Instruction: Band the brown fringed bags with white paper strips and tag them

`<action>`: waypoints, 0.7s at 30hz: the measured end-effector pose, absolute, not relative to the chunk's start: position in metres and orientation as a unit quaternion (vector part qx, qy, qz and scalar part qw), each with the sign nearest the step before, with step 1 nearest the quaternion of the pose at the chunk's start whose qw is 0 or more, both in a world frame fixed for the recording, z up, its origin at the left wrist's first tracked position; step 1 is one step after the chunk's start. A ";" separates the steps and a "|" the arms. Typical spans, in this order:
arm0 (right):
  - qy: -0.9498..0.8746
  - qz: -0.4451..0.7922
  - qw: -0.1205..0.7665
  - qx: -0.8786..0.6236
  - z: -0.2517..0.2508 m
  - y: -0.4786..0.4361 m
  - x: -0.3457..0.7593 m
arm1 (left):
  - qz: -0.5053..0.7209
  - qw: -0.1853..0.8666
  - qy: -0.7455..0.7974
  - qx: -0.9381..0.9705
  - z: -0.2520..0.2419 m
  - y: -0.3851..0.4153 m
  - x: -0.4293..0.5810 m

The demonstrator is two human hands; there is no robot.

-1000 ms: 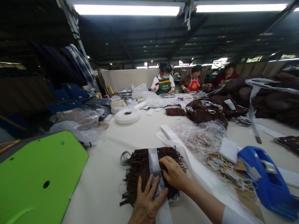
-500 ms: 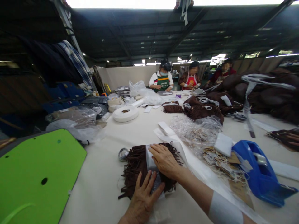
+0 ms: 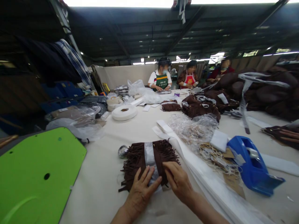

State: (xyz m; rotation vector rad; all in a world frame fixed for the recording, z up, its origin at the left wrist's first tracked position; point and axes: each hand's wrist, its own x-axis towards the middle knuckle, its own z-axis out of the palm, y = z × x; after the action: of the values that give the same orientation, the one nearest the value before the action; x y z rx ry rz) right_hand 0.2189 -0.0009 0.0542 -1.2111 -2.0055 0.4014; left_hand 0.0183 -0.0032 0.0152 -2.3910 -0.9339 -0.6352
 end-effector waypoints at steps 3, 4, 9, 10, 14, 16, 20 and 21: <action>-0.623 0.383 0.440 -0.521 0.025 -0.049 0.220 | -0.226 0.254 -0.334 -0.879 0.019 -0.002 0.017; -0.535 0.471 0.452 -0.536 0.017 -0.058 0.215 | -0.223 0.257 -0.329 -0.881 0.020 -0.001 0.017; -0.256 0.667 0.486 -0.503 0.020 -0.057 0.183 | -0.202 0.286 -0.300 -0.888 0.021 0.003 0.014; -0.248 0.673 0.488 -0.498 0.026 -0.052 0.179 | -0.204 0.291 -0.297 -0.886 0.020 0.004 0.014; -0.226 0.679 0.474 -0.512 0.043 -0.040 0.177 | -0.201 0.305 -0.290 -0.884 0.015 0.006 0.012; -0.217 0.686 0.463 -0.517 0.042 -0.037 0.180 | -0.189 0.312 -0.282 -0.887 0.014 0.006 0.011; -0.211 0.686 0.459 -0.523 0.037 -0.032 0.182 | -0.178 0.317 -0.280 -0.888 0.014 0.007 0.012; -0.216 0.684 0.459 -0.525 0.036 -0.031 0.182 | -0.177 0.317 -0.285 -0.887 0.015 0.007 0.012</action>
State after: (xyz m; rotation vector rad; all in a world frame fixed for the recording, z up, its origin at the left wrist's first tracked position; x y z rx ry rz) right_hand 0.1818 -0.0307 0.0363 -1.2931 -0.5313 1.6836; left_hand 0.0124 0.0074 0.0146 -2.3343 -0.7488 -0.4662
